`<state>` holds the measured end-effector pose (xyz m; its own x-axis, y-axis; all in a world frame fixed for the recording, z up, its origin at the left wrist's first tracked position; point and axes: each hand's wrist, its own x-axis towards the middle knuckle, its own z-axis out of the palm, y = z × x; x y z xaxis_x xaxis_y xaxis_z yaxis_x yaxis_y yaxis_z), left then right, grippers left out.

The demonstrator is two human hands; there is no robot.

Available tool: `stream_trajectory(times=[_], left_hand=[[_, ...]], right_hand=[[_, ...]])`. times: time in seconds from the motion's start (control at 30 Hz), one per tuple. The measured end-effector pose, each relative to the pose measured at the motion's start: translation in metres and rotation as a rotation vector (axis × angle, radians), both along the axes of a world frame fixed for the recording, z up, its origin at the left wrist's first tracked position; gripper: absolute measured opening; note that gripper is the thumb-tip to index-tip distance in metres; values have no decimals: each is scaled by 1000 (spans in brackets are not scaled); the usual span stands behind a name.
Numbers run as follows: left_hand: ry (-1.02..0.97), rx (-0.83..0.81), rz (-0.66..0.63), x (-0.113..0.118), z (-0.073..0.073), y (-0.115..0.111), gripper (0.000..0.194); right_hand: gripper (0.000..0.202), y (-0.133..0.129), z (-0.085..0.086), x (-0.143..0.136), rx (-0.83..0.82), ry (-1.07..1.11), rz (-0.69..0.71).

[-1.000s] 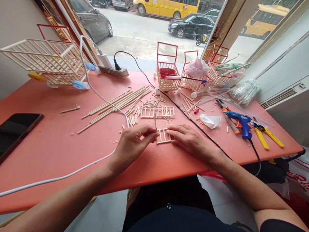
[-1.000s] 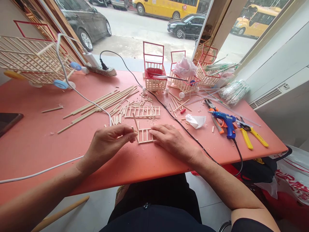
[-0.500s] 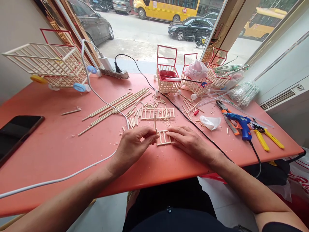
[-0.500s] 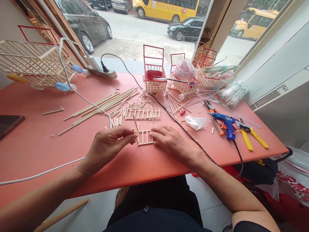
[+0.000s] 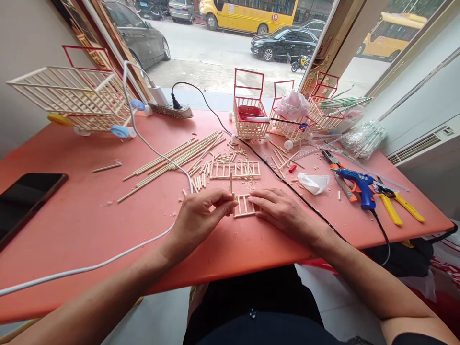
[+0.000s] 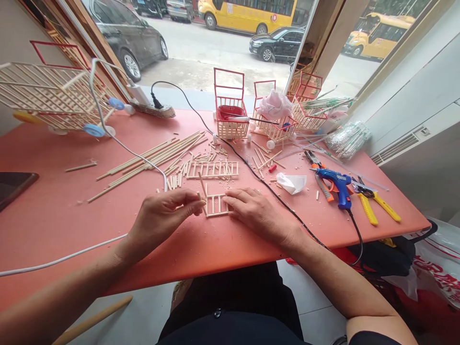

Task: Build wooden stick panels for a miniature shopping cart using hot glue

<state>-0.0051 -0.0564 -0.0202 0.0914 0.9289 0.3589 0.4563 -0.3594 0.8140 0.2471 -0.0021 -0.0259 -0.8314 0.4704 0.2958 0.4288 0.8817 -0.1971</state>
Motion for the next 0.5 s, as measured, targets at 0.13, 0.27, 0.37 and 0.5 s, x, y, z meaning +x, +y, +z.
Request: stream_trajectory(times=[0.13, 0.27, 0.37, 0.5], left_hand=[[-2, -1, -1, 0, 1, 1, 19], [12, -12, 3, 1, 3, 0, 19], [26, -16, 4, 1, 4, -1, 20], [29, -15, 1, 1, 5, -1, 20]], right_hand=[[35, 0, 2, -1, -3, 6, 4], [35, 0, 2, -1, -2, 17, 13], [35, 0, 1, -1, -4, 18, 13], [37, 0, 0, 0, -17, 10, 3]])
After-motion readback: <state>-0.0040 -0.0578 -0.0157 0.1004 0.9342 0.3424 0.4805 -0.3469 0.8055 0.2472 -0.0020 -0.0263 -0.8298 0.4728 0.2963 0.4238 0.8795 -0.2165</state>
